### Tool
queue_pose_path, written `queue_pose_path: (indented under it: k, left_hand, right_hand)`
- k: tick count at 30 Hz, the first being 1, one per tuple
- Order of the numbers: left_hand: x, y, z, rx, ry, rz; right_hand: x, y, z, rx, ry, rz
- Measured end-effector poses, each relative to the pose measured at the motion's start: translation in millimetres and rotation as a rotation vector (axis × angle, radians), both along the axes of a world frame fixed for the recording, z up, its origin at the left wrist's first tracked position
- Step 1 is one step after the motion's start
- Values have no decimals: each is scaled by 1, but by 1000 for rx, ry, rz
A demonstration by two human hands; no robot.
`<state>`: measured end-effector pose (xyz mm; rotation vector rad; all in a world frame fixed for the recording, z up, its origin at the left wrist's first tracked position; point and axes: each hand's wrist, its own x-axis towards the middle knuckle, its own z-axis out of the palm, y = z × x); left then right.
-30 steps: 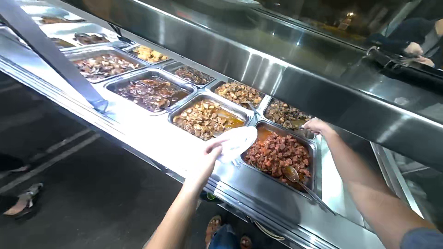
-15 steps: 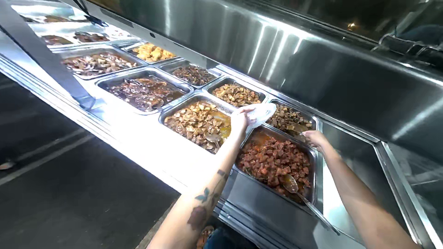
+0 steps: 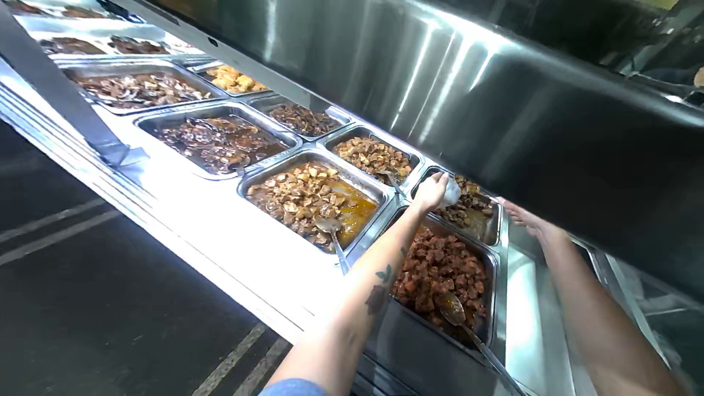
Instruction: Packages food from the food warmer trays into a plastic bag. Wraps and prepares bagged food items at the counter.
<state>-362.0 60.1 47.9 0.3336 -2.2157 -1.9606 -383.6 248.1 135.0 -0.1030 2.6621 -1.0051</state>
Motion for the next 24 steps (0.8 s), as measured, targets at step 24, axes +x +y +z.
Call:
queue_pose_path:
  k: [24]
  left_hand:
    - [-21, 2, 20, 571, 264, 109]
  right_hand:
    - [-18, 8, 13, 220, 211, 26]
